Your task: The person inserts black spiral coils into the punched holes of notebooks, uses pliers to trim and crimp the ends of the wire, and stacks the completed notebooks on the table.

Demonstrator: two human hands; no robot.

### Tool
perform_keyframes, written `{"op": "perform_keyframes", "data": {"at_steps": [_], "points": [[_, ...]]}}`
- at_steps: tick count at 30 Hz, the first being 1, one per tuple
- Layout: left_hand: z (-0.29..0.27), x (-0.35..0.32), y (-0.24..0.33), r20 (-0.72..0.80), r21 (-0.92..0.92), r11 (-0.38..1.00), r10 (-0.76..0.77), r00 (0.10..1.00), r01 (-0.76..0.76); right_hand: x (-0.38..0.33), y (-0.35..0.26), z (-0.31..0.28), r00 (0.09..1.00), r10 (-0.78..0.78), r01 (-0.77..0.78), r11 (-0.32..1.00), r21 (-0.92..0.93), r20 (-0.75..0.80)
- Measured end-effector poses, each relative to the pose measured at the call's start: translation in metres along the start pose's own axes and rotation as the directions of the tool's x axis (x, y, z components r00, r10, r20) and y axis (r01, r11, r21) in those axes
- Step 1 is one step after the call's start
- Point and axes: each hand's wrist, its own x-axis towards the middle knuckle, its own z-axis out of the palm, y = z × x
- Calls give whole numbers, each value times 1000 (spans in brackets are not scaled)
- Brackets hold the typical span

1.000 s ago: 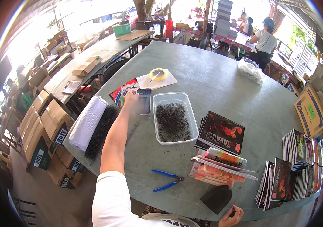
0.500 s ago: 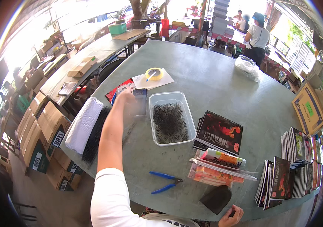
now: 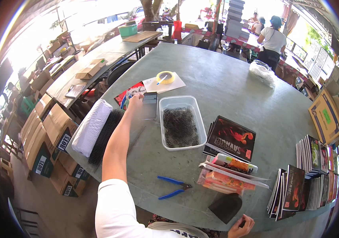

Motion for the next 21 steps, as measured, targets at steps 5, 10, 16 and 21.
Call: {"op": "perform_keyframes", "data": {"at_steps": [5, 10, 16, 21], "points": [[-6, -20, 1, -62, 70, 950, 308, 949, -303, -2, 1, 3, 1000, -6, 6, 1000, 27, -16], [-9, -26, 7, 42, 87, 958, 272, 961, -275, -1, 0, 2, 999, -42, 42, 999, 4, -27], [-6, -27, 13, 101, 188, 929, 304, 947, -318, 0, -2, 0, 999, -31, 31, 1000, 3, -13], [-1, -25, 14, 104, 187, 937, 279, 955, -295, 1, -6, -2, 1000, -20, 20, 1000, -2, 3]]}}
